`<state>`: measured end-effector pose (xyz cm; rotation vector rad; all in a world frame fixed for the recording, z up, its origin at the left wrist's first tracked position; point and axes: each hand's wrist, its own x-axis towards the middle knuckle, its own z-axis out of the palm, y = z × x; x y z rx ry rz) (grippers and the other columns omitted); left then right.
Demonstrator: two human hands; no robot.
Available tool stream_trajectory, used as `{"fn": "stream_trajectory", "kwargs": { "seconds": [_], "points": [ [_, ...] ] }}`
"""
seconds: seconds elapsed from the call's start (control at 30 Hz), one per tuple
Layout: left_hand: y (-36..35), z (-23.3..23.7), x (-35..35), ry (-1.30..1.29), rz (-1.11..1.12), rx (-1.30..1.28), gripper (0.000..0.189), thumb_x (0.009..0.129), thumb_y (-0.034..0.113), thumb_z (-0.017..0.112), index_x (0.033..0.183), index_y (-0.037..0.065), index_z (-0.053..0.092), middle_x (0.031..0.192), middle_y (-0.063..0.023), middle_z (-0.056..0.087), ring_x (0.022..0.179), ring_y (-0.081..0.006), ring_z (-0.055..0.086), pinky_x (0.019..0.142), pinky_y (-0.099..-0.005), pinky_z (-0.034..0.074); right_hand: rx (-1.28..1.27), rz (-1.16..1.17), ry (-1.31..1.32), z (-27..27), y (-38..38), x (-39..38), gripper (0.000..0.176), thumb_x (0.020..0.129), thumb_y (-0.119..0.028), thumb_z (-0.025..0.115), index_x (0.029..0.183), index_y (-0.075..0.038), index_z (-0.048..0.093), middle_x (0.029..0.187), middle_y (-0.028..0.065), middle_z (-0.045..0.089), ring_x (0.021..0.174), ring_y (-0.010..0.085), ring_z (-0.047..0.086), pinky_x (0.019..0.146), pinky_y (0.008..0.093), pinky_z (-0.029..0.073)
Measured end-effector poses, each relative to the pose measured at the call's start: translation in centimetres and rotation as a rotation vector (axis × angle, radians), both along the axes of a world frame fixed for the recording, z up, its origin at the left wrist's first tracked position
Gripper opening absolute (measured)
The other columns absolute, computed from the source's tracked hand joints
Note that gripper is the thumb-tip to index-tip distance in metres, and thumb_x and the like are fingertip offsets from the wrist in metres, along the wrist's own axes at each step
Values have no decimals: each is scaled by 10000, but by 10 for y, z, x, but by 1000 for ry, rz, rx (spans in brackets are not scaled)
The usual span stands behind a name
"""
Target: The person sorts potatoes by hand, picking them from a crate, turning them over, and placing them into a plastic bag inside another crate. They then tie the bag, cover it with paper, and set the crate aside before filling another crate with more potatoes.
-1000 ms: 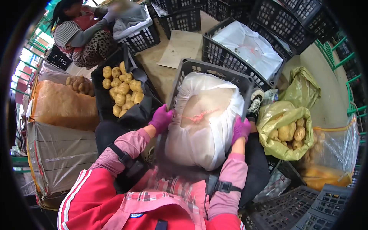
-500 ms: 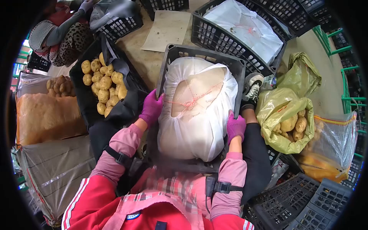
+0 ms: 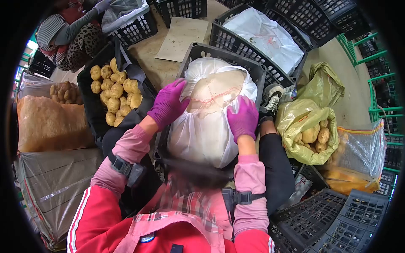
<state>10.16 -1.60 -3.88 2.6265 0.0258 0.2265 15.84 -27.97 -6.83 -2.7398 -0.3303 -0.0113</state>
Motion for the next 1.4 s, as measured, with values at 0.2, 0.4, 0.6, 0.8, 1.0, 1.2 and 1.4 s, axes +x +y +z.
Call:
{"fn": "stream_trajectory", "kwargs": {
  "seconds": [0.2, 0.4, 0.6, 0.8, 1.0, 1.2, 1.4],
  "points": [
    [10, -5, -15, 213, -85, 44, 543, 824, 259, 678, 1287, 27, 515, 1317, -182, 540, 1240, -360, 506, 1041, -442, 403, -343, -61, 198, -35, 50, 42, 322, 866, -337, 603, 1096, -118, 657, 1179, 97, 635, 1172, 306, 538, 1001, 472, 381],
    [-1, -13, 3, 213, -122, 94, 594, 819, 347, 679, 1299, 44, 506, 1366, -163, 502, 1341, -359, 401, 1112, -528, 283, -31, 2, 128, 62, 20, 39, 215, 899, -299, 584, 972, -122, 681, 924, 144, 696, 876, 347, 663, 780, 433, 511],
    [-22, -32, 24, 86, -176, 139, 525, 801, 373, 697, 1252, 129, 586, 1343, -129, 522, 1294, -339, 437, 1128, -604, 183, 131, -9, 251, 60, -2, 39, 210, 889, -296, 613, 973, -121, 692, 913, 141, 696, 859, 337, 670, 756, 407, 519],
    [-27, -37, 38, 146, -189, 195, 206, 794, 297, 700, 972, 194, 711, 1122, -42, 633, 1163, -244, 537, 1109, -608, 195, 655, 4, 359, 86, 7, 41, 224, 907, -207, 650, 998, -5, 681, 811, 71, 676, 746, 159, 658, 705, 311, 544],
    [-26, -42, 45, 110, -65, -382, 134, 824, 150, 661, 950, 127, 701, 904, -101, 697, 900, -294, 672, 882, -425, 497, 1319, -42, 386, 144, -21, 36, 297, 946, -228, 641, 1100, 24, 609, 866, 45, 639, 778, 153, 656, 790, 292, 561],
    [-33, -38, 46, 147, -53, -719, 207, 863, 166, 626, 909, -27, 686, 862, -173, 703, 807, -269, 684, 768, -359, 519, 1462, 4, 446, 147, -12, 26, 332, 937, -236, 637, 1143, 18, 579, 878, 51, 641, 834, 190, 675, 814, 310, 554],
    [-29, -33, 48, 239, -91, -662, 225, 876, 170, 612, 934, -33, 689, 863, -168, 703, 801, -251, 673, 776, -349, 515, -266, 105, 33, 84, -4, 39, 424, 875, -373, 594, 1173, -72, 612, 1119, 156, 659, 1022, 332, 642, 927, 419, 497]
  ]
}}
